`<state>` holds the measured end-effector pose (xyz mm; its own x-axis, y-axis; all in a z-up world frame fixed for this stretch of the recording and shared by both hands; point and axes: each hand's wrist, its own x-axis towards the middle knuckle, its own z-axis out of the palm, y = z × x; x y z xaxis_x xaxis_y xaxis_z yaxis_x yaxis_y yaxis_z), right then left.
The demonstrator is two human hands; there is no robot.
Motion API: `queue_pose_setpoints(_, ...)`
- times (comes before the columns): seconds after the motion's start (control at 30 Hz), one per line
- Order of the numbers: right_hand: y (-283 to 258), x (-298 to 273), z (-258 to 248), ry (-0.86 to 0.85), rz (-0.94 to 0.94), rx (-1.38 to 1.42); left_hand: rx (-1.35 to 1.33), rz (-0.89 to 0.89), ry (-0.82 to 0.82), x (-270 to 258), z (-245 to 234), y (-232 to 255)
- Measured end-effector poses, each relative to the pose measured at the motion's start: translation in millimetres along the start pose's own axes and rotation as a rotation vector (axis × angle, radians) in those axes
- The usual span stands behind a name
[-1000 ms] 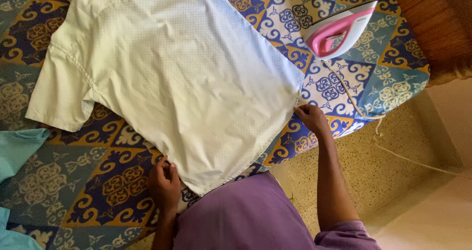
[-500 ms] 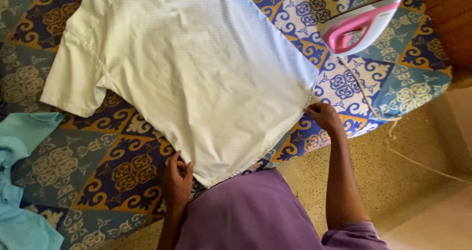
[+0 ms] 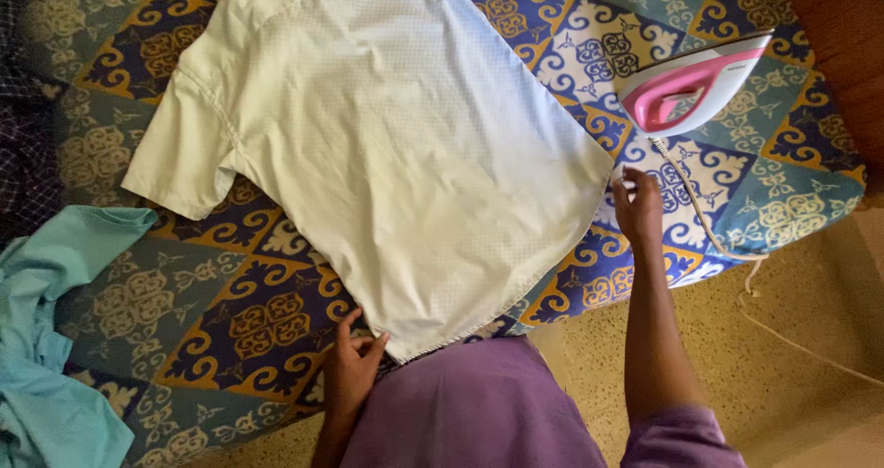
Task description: The person spreads a white shirt across a bed and smoothed it by hand. Using an iron, they press the fabric of the sleeves and the main body of the shirt to remove wrinkles.
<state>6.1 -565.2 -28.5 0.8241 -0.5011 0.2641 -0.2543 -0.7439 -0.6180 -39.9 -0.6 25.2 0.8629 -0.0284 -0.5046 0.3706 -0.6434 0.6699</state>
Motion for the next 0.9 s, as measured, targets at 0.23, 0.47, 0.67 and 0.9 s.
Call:
queue_pose_setpoints(0.23, -2, 34, 29, -0.081, 0.197, 0.010, -0.018, 0.008, -0.045, -5, 0, 11)
queue_pose_setpoints(0.47, 12, 45, 49, -0.038, 0.355, -0.002, -0.190, -0.035, -0.097, -1, 4, 4)
queue_pose_setpoints(0.67, 24, 56, 39, 0.036, 0.348, -0.073, -0.320, 0.085, -0.197, -11, -7, 28)
queue_pose_setpoints(0.9, 27, 66, 29, 0.135, 0.308, -0.039, -0.186, 0.167, -0.377, -20, -23, 75)
